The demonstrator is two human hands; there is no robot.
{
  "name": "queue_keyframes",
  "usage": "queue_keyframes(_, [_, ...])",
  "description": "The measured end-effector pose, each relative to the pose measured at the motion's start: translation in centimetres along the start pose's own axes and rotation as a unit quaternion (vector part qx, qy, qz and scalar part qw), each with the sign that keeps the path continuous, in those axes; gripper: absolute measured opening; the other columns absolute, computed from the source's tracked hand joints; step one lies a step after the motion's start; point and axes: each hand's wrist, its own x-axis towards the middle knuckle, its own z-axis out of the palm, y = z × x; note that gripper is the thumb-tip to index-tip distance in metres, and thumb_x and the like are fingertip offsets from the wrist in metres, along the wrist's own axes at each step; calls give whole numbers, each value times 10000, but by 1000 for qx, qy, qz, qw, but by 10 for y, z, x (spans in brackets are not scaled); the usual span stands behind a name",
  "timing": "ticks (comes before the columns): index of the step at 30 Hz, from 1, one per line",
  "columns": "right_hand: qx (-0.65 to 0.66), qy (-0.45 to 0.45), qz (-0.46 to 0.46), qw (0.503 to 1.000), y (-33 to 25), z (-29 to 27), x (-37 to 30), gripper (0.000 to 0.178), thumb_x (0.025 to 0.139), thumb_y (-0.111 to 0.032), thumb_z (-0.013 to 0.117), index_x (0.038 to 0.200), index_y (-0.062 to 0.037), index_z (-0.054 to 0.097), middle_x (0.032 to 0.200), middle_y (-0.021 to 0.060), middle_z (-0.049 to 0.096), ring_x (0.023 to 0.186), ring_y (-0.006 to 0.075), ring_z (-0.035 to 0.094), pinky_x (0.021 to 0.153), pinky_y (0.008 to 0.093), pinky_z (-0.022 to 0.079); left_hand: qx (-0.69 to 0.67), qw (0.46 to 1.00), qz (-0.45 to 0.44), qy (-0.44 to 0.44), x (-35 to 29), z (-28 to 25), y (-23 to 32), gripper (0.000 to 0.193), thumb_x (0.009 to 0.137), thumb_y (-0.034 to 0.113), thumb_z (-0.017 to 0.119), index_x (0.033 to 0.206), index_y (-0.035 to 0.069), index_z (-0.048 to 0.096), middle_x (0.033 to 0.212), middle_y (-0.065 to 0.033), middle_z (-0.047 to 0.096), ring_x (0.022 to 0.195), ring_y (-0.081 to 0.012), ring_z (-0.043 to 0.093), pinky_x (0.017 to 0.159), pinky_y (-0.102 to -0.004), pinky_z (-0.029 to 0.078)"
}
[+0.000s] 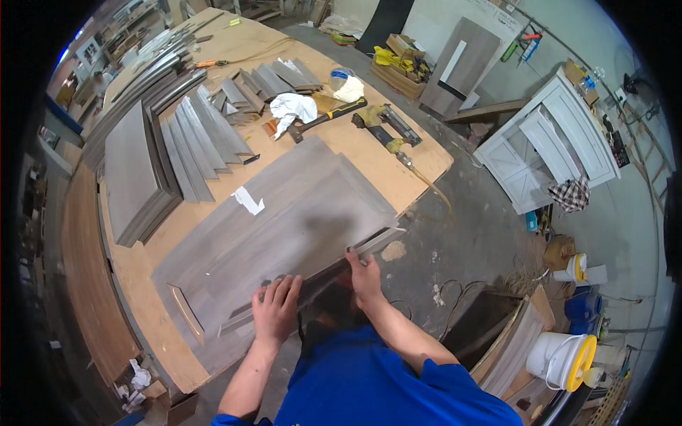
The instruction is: Assembling wooden furniture panels using a pneumatic nail gun, hammer, and glue.
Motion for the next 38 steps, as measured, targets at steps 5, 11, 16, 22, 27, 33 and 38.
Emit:
queue_keyframes(5, [-117,-20,-22,993,-6,-48,48,425,966,-421,585,1059,-6,566,912,105,646,682,223,707,597,334,538,-150,985,-47,-65,14,-4,-4,625,681,102,769,1274,98,572,1245,-81,617,1169,-280,566,1000,-448,400])
queue_keyframes(11, [-412,-7,-121,903,-47,-72,81,482,971,-440,536,803,7,597,739,130,689,640,216,698,612,353,521,-234,964,-95,-87,12,8,-1,589,653,75,750,1224,57,604,1212,-117,603,1145,-329,547,997,-448,400])
queue_keyframes(16, [-459,18,-91,884,-67,-66,89,491,963,-446,537,754,-7,604,674,120,684,605,230,679,620,353,524,-219,957,-151,-116,24,18,10,581,653,119,775,1212,57,630,1065,-106,560,1044,-316,517,962,-435,387])
queue_keyframes(22, [-498,13,-63,865,-72,-69,96,488,960,-472,528,765,-41,649,675,92,696,593,231,679,646,371,532,-206,955,-163,-135,29,19,13,586,656,132,788,1218,57,642,1063,-97,559,1046,-298,511,971,-417,371])
queue_keyframes(27, [-518,-9,-35,855,-83,-64,93,511,957,-507,527,784,-53,684,698,86,715,711,210,695,687,356,512,-200,957,-168,-125,26,21,12,578,662,114,790,1217,51,643,1063,-96,561,1045,-301,516,964,-423,377])
queue_keyframes(33, [-531,-22,-20,847,-85,-61,97,510,960,-493,532,797,-37,692,719,88,725,657,180,704,672,346,530,-191,963,-157,-106,24,21,12,579,671,92,781,1229,49,631,1076,-103,565,1036,-318,526,937,-429,400])
queue_keyframes(38, [-518,-37,14,854,-84,-61,102,510,948,-511,528,836,-49,713,745,80,731,755,226,718,733,366,532,-187,966,-152,-95,20,24,8,606,677,100,782,1257,47,618,1101,-128,574,1052,-323,526,932,-435,403])
